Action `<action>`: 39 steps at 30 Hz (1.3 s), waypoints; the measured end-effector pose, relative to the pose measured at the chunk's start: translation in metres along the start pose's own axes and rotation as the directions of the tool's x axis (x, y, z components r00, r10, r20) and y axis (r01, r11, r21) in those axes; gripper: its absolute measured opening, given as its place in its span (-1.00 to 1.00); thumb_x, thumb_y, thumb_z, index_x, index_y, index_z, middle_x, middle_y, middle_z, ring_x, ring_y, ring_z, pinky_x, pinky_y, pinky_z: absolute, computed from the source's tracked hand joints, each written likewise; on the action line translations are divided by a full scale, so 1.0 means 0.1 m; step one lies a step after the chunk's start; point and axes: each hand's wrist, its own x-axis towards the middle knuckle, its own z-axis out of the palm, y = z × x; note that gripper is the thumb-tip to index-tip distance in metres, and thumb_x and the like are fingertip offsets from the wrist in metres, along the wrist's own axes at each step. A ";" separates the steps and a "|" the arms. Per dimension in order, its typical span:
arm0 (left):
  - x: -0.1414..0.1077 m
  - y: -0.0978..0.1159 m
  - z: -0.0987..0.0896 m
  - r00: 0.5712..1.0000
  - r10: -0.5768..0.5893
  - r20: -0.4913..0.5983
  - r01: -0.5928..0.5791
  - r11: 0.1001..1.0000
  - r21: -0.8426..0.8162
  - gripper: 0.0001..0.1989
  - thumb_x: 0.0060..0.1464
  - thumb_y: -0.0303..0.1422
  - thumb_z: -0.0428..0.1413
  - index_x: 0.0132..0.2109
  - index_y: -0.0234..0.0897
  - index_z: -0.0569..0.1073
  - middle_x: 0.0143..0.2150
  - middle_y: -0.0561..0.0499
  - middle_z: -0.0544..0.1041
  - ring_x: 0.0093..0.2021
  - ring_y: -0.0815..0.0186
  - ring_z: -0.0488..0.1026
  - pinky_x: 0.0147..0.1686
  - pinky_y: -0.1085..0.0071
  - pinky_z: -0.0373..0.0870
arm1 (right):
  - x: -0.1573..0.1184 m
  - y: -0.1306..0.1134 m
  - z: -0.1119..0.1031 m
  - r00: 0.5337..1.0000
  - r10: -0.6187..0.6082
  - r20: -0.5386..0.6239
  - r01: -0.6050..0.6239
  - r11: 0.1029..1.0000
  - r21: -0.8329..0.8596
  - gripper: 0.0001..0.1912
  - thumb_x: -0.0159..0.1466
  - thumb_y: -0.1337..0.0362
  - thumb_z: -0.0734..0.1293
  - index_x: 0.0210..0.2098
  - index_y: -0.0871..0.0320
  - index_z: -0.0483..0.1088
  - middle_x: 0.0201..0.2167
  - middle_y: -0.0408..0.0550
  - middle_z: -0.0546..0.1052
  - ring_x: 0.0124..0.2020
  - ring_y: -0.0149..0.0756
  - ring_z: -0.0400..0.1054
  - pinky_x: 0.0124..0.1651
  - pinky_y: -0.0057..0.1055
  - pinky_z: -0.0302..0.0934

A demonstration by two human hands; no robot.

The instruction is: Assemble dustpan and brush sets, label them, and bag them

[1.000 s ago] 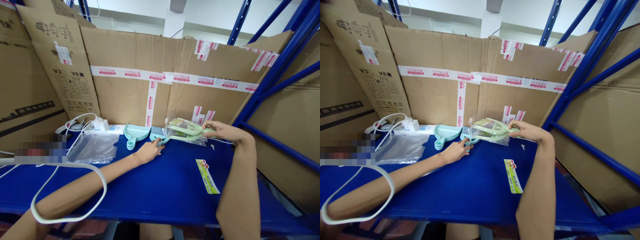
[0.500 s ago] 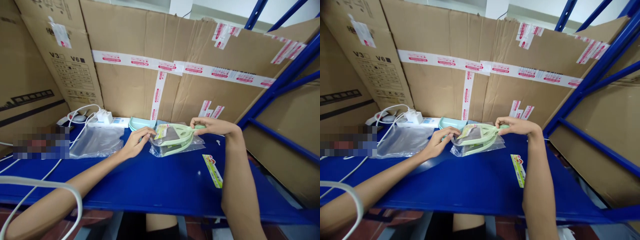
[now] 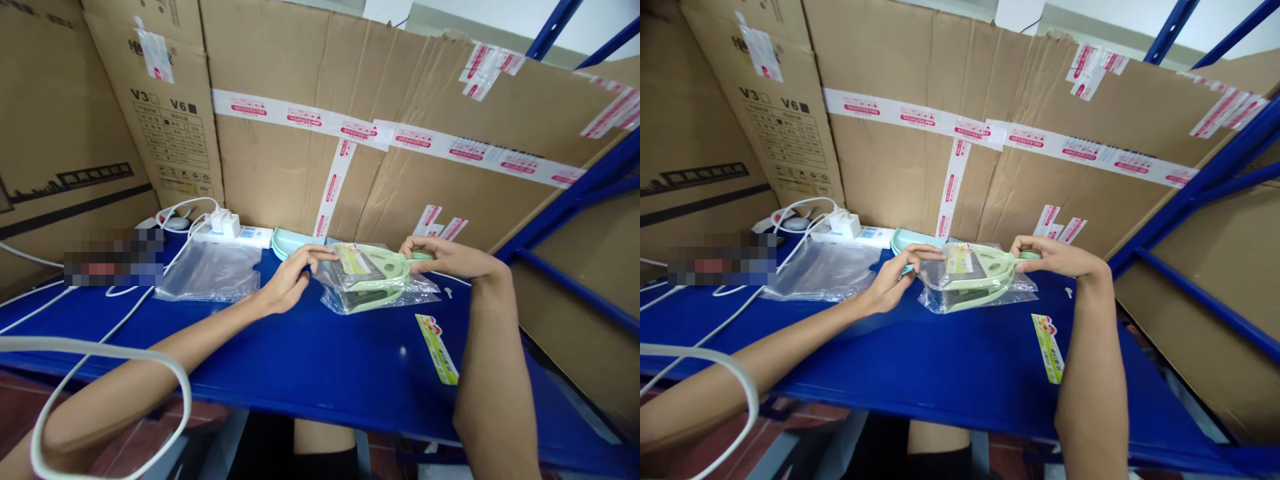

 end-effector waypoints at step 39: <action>-0.06 -0.06 0.12 0.972 0.235 -0.018 -0.220 0.933 0.286 -0.63 0.30 -0.38 0.20 0.21 -0.22 0.41 0.14 -0.23 0.67 0.18 0.01 0.60 0.10 0.03 0.50 | 0.15 0.07 0.07 0.999 -0.032 0.032 0.031 0.999 0.019 -0.47 0.22 -0.20 0.56 -0.26 0.11 0.40 -0.24 -0.08 0.46 -0.20 -0.22 0.29 -0.12 -0.31 0.18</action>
